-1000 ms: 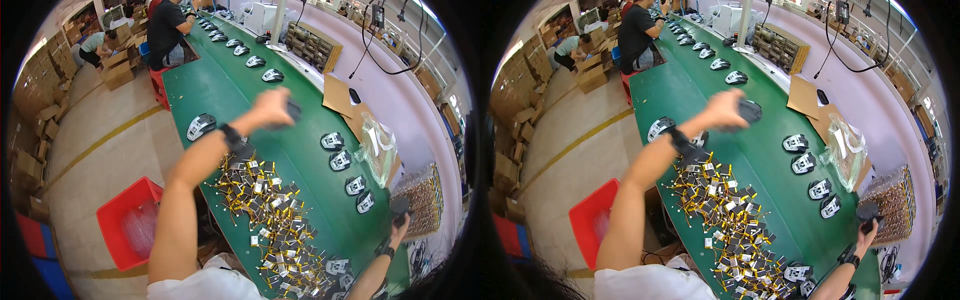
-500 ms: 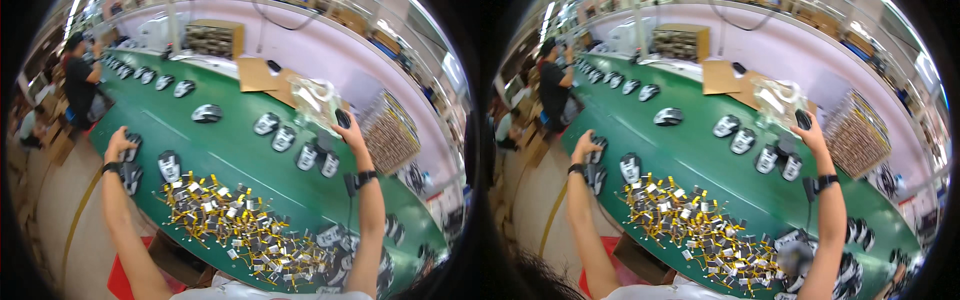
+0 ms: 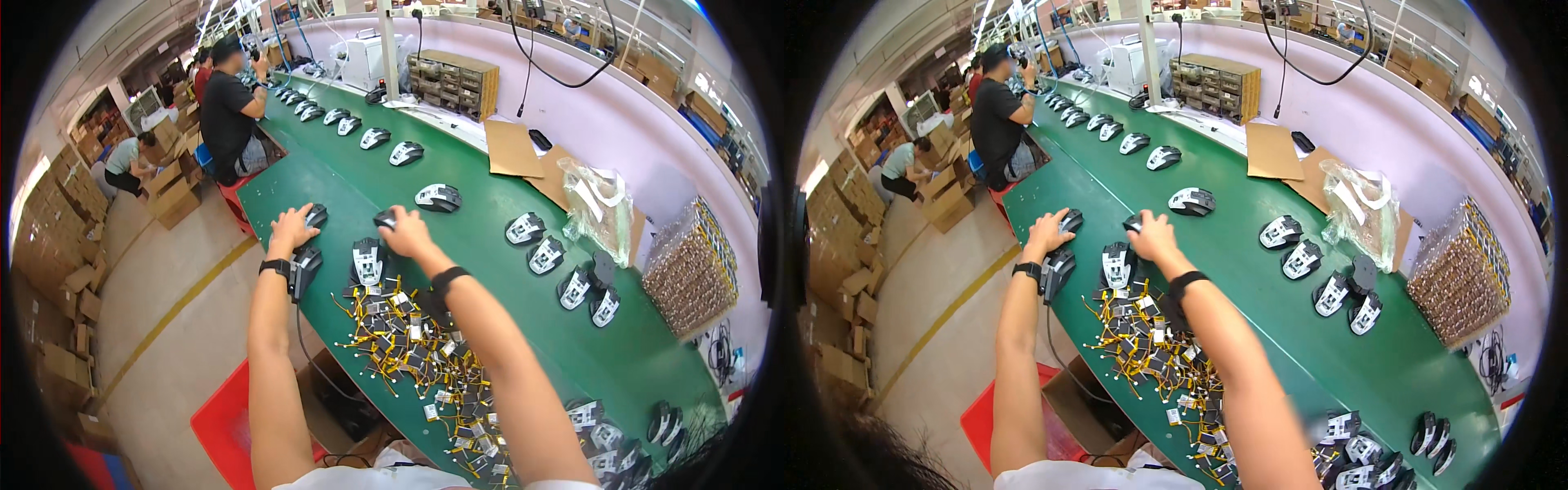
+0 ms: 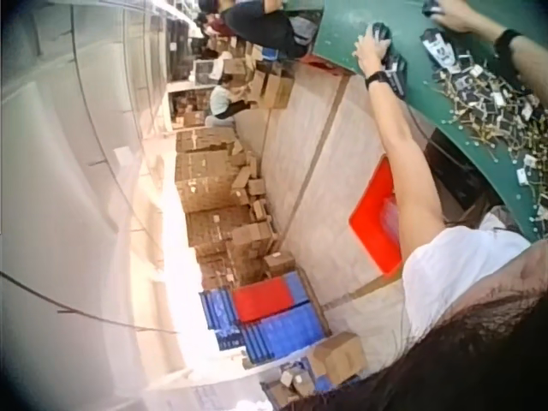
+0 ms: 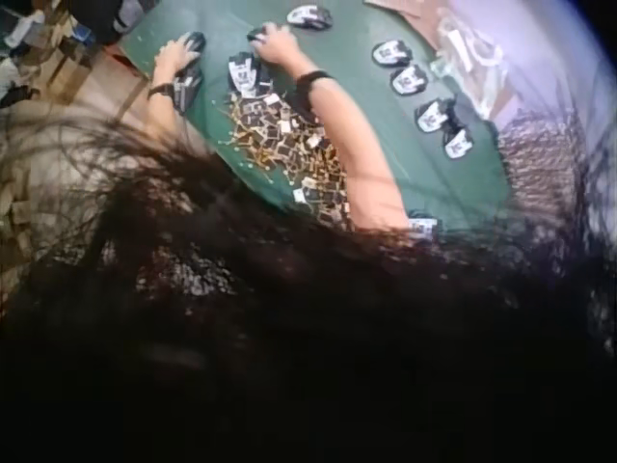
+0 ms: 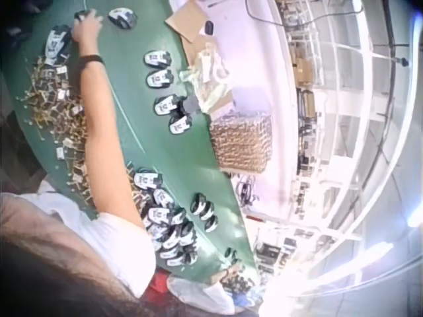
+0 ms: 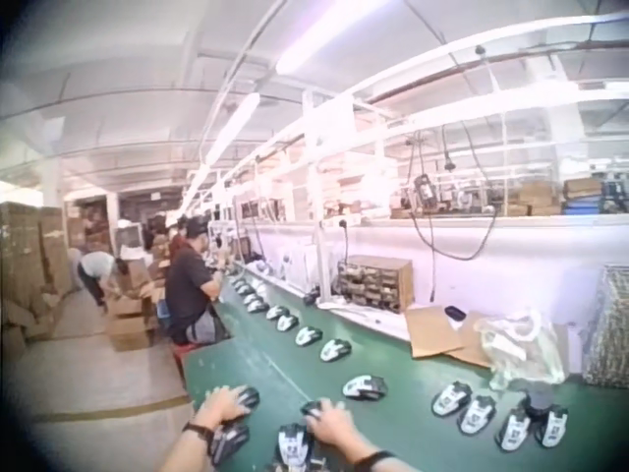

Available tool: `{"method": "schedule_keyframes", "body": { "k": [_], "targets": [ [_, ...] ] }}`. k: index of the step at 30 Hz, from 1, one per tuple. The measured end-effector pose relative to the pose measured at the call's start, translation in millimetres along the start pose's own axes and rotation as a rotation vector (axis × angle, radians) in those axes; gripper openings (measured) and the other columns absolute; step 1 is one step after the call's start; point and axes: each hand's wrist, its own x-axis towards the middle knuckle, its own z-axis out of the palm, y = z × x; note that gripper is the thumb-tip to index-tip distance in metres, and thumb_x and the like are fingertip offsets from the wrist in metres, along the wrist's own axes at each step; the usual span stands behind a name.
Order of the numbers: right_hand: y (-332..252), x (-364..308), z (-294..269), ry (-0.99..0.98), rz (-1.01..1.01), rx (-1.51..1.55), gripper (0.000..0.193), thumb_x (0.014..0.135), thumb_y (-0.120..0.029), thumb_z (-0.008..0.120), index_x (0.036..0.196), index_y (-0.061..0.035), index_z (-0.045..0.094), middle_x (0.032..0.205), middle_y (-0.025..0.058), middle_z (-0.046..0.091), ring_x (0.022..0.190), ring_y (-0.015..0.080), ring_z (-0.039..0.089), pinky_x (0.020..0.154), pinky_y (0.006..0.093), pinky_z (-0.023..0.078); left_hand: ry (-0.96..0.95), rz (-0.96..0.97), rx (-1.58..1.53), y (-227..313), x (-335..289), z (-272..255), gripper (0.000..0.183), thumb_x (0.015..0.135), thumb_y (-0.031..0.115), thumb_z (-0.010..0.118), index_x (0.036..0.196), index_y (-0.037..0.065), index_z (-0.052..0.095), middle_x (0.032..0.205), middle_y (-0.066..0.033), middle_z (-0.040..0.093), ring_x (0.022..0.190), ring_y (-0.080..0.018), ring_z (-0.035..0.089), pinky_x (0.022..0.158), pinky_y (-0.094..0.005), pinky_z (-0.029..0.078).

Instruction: The person assembles computer mice by inserting small battery packs into the internal cavities of mouse shells. They pick up a mouse shell, place a battery inside, and then set the completed unit aside on the table. The process is repeated for multiple units throughout the clip.

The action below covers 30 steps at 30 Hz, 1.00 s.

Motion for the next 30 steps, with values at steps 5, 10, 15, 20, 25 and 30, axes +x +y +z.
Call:
{"method": "schedule_keyframes", "body": {
  "k": [5,10,15,20,25,30],
  "targets": [
    [-8.6,17.9,47.8,0.108,-0.067,0.207,0.059,0.083,-0.030,0.071,0.133,-0.0061,0.050,0.124,0.0260,0.055,0.114,0.0425,0.055,0.099,0.0475,0.045,0.204,0.111,-0.008,-2.5,-10.0,4.2,0.065,0.078,0.047,0.075,0.133,0.020,0.052,0.119,-0.0126,0.060,0.114,-0.0338,0.056,0.094,-0.0537,0.045],
    [16.0,28.0,19.1,-0.113,-0.214,0.647,0.054,0.076,-0.021,0.072,0.127,-0.0081,0.060,0.131,0.0219,0.057,0.125,0.0355,0.052,0.105,0.0398,0.042,0.370,0.127,-0.008,5.7,8.1,16.3,0.058,0.087,0.048,0.063,0.132,0.012,0.052,0.117,-0.0144,0.059,0.113,-0.0346,0.055,0.093,-0.0531,0.044],
    [28.1,-18.0,-42.6,-0.336,-0.490,0.098,0.050,0.078,-0.023,0.070,0.125,-0.0104,0.061,0.129,0.0205,0.058,0.122,0.0356,0.054,0.104,0.0428,0.044,0.532,0.163,0.026,-22.6,13.2,25.7,0.056,0.088,0.048,0.061,0.129,0.011,0.054,0.121,-0.0166,0.059,0.114,-0.0361,0.054,0.097,-0.0530,0.040],
    [129.6,-102.0,-178.1,-0.224,-0.326,-0.221,0.036,0.079,-0.021,0.065,0.113,-0.0089,0.068,0.113,0.0127,0.069,0.104,0.0323,0.065,0.095,0.0440,0.051,0.016,0.338,-0.319,88.6,-12.3,-22.5,0.069,0.089,0.063,0.054,0.137,0.013,0.053,0.126,-0.0269,0.056,0.118,-0.0437,0.053,0.102,-0.0502,0.041],
    [232.7,-180.7,-308.7,0.308,0.348,-0.475,0.030,0.074,-0.022,0.063,0.096,-0.0045,0.074,0.090,0.0227,0.071,0.087,0.0400,0.068,0.081,0.0464,0.055,-0.181,0.337,-0.219,106.6,-17.9,-4.7,0.079,0.077,0.060,0.067,0.137,0.011,0.052,0.133,-0.0296,0.050,0.117,-0.0457,0.055,0.099,-0.0470,0.046],
    [291.1,-250.3,-333.5,0.244,0.768,-0.420,0.075,0.075,-0.052,0.073,0.124,0.0040,0.059,0.119,0.0251,0.065,0.111,0.0367,0.063,0.096,0.0417,0.049,-0.167,0.465,-0.316,76.7,4.9,8.1,0.069,0.073,0.028,0.071,0.137,0.010,0.051,0.146,-0.0255,0.038,0.129,-0.0425,0.046,0.107,-0.0442,0.041]
  ]
}}
